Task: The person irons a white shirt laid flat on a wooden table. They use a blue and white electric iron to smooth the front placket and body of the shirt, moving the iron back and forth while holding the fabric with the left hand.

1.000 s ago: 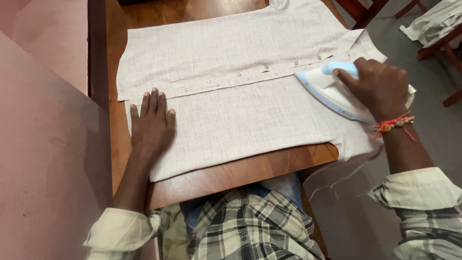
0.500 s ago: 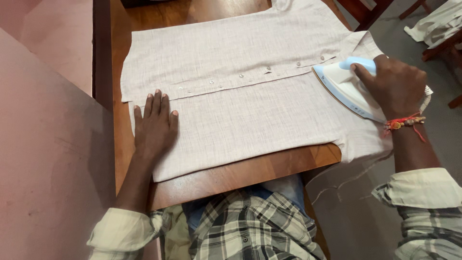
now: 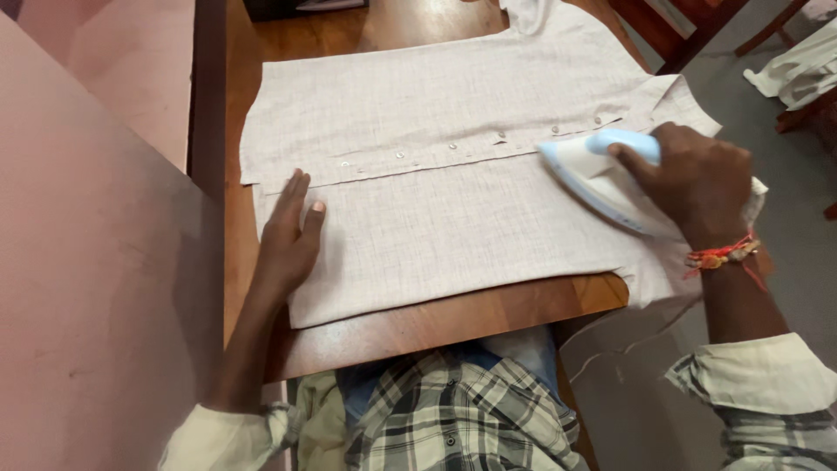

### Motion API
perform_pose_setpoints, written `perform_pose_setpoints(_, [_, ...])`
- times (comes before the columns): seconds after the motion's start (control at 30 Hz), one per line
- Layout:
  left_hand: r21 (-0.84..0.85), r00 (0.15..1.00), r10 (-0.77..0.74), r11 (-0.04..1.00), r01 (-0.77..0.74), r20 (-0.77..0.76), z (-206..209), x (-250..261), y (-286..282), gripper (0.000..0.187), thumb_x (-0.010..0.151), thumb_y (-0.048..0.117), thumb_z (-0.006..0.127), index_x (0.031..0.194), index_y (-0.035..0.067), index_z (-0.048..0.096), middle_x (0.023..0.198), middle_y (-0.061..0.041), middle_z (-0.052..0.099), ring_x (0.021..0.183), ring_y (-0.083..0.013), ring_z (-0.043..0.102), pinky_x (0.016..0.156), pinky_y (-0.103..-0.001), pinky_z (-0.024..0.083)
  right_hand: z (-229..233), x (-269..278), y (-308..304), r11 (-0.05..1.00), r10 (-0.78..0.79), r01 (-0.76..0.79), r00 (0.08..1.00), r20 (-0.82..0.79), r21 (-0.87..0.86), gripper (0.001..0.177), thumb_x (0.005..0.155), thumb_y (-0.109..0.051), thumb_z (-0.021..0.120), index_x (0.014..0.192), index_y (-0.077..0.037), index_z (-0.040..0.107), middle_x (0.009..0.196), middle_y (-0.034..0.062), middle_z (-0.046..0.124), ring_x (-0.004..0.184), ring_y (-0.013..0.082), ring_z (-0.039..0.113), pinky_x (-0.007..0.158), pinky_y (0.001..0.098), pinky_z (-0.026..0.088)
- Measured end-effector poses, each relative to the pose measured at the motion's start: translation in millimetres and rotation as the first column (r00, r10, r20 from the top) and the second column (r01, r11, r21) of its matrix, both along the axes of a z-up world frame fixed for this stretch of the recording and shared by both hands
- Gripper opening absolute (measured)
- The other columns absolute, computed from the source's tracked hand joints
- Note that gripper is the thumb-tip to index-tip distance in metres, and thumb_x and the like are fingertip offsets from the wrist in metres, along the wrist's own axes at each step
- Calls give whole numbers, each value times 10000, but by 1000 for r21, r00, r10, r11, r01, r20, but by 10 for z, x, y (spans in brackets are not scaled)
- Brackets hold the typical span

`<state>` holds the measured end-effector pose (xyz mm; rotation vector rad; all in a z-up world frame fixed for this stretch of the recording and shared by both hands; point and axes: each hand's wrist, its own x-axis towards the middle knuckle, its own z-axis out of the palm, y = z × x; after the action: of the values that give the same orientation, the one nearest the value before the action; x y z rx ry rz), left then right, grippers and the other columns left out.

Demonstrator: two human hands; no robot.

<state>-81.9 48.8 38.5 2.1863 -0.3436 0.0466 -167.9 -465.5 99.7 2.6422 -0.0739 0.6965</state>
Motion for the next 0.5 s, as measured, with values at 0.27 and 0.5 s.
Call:
perform_pose_setpoints(0.27, [-335,982,38,937,-100,-186,234,-387,-171,652,1056,457,336,1578,67,351,1646,-161,360,1541,-292,295,1238,-423,240,214,221,1493,813,571,-569,821,24,118,563,948,-663,663,810,-118,690,646,36,653,482,143,578,459,316,453])
perform_pose_setpoints(0.5, [-347,984,75,929,-127,-160,11,-452,-98,727,1064,538,211,1571,38,351,1648,-175,360,1555,-302,282,1253,-425,212,220,178,2517,594,796,-774,604,-26,219,576,922,-673,647,750,-123,676,648,48,661,507,169,622,481,325,492])
